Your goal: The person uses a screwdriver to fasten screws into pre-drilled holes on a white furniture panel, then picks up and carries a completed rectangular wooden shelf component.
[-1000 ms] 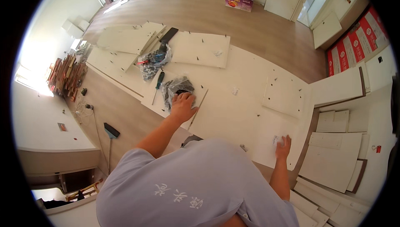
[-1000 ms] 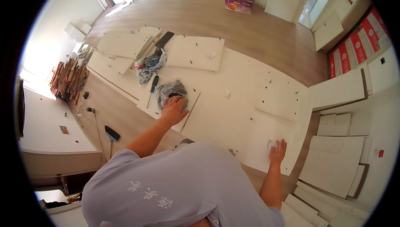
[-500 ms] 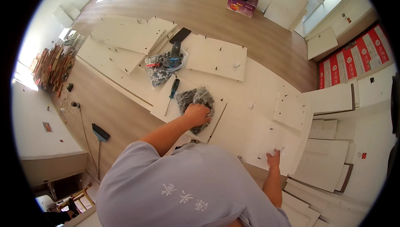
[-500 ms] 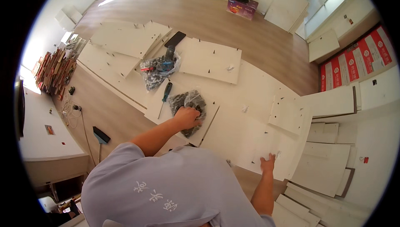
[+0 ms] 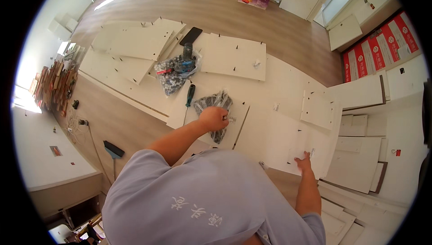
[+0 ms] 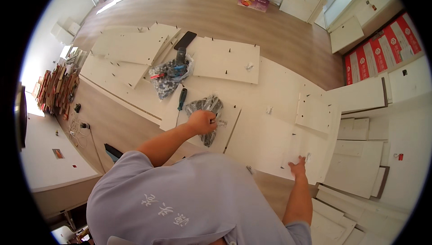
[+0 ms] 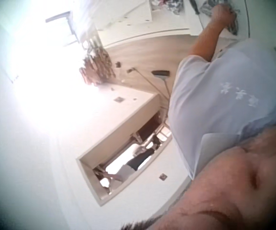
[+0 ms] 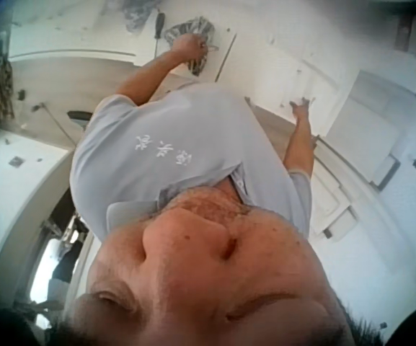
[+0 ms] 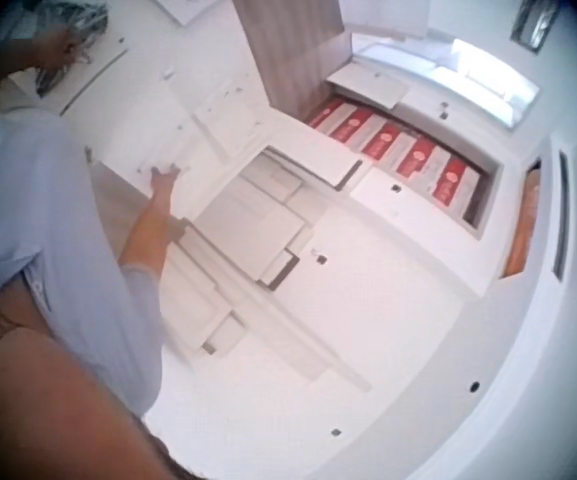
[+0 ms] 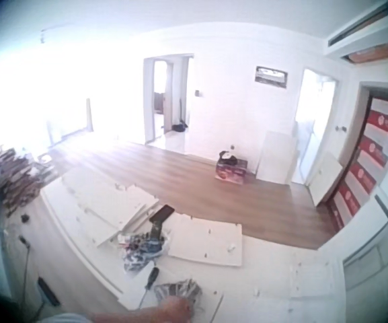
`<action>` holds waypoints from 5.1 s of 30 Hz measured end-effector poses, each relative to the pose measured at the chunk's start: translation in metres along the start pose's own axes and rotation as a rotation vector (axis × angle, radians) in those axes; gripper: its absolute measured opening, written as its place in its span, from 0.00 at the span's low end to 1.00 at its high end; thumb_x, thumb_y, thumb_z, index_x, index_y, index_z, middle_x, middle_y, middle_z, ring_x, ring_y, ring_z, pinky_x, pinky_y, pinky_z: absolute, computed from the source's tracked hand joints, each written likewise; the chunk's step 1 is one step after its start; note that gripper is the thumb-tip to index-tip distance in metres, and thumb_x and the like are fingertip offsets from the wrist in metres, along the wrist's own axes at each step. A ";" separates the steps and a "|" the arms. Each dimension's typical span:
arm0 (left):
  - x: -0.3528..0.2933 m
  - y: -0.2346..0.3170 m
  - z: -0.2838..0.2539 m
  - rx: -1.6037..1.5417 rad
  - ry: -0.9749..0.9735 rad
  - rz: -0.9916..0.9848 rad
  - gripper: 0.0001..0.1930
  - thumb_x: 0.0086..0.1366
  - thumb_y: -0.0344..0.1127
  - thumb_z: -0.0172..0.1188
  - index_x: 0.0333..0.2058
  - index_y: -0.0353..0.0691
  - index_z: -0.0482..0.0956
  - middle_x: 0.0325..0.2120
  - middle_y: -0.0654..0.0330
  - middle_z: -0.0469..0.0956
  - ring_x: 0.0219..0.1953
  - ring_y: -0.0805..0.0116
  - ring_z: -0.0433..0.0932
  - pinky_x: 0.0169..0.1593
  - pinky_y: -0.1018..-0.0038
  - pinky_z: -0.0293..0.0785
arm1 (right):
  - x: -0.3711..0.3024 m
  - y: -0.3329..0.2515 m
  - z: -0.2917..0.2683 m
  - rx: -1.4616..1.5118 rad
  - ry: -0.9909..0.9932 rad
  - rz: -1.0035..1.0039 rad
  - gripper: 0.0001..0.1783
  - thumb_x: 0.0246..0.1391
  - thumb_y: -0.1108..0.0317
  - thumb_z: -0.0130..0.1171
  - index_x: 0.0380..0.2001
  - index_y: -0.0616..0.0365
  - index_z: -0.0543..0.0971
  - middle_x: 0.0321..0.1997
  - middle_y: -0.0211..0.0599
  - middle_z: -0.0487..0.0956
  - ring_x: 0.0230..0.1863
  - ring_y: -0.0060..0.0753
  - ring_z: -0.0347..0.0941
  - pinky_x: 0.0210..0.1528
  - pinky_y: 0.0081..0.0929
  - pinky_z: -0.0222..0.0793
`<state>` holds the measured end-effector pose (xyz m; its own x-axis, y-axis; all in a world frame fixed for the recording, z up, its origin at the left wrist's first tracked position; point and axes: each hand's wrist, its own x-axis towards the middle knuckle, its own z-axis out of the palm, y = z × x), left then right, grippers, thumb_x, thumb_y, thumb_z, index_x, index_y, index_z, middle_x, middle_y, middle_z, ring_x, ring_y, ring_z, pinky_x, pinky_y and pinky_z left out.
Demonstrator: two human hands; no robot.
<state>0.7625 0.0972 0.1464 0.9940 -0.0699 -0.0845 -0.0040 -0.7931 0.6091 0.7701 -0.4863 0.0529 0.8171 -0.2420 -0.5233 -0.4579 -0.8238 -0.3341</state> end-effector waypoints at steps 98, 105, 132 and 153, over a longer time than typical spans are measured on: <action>-0.066 -0.161 -0.041 -0.173 0.453 -0.292 0.06 0.74 0.34 0.56 0.43 0.39 0.76 0.33 0.48 0.81 0.36 0.52 0.80 0.42 0.62 0.76 | -0.026 -0.032 0.007 -0.310 -0.017 0.097 0.62 0.53 0.51 0.69 0.79 0.59 0.43 0.84 0.54 0.35 0.84 0.56 0.32 0.83 0.43 0.39; 0.043 -0.120 -0.124 -0.134 0.467 0.017 0.07 0.74 0.36 0.58 0.45 0.43 0.80 0.38 0.47 0.83 0.42 0.44 0.81 0.44 0.58 0.77 | -0.034 -0.036 0.006 -0.274 -0.025 0.096 0.62 0.53 0.52 0.69 0.79 0.59 0.42 0.84 0.55 0.34 0.84 0.57 0.31 0.83 0.43 0.39; 0.009 0.026 0.069 -0.024 0.187 0.334 0.25 0.61 0.23 0.65 0.58 0.41 0.77 0.59 0.48 0.75 0.64 0.44 0.71 0.68 0.56 0.68 | -0.052 0.060 0.030 0.039 0.177 -0.317 0.41 0.58 0.54 0.66 0.72 0.51 0.67 0.82 0.47 0.54 0.83 0.51 0.44 0.82 0.43 0.44; 0.040 0.236 0.298 0.659 -0.134 0.081 0.43 0.72 0.53 0.54 0.77 0.44 0.47 0.79 0.53 0.45 0.80 0.51 0.39 0.78 0.45 0.32 | 0.005 0.146 -0.073 -0.126 0.318 -0.630 0.39 0.60 0.55 0.60 0.73 0.50 0.65 0.81 0.39 0.56 0.81 0.47 0.49 0.81 0.52 0.42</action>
<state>0.7686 -0.2736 0.0516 0.9658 -0.1850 -0.1815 -0.1857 -0.9825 0.0132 0.7329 -0.6449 0.0585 0.9842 0.1772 -0.0008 0.1625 -0.9043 -0.3948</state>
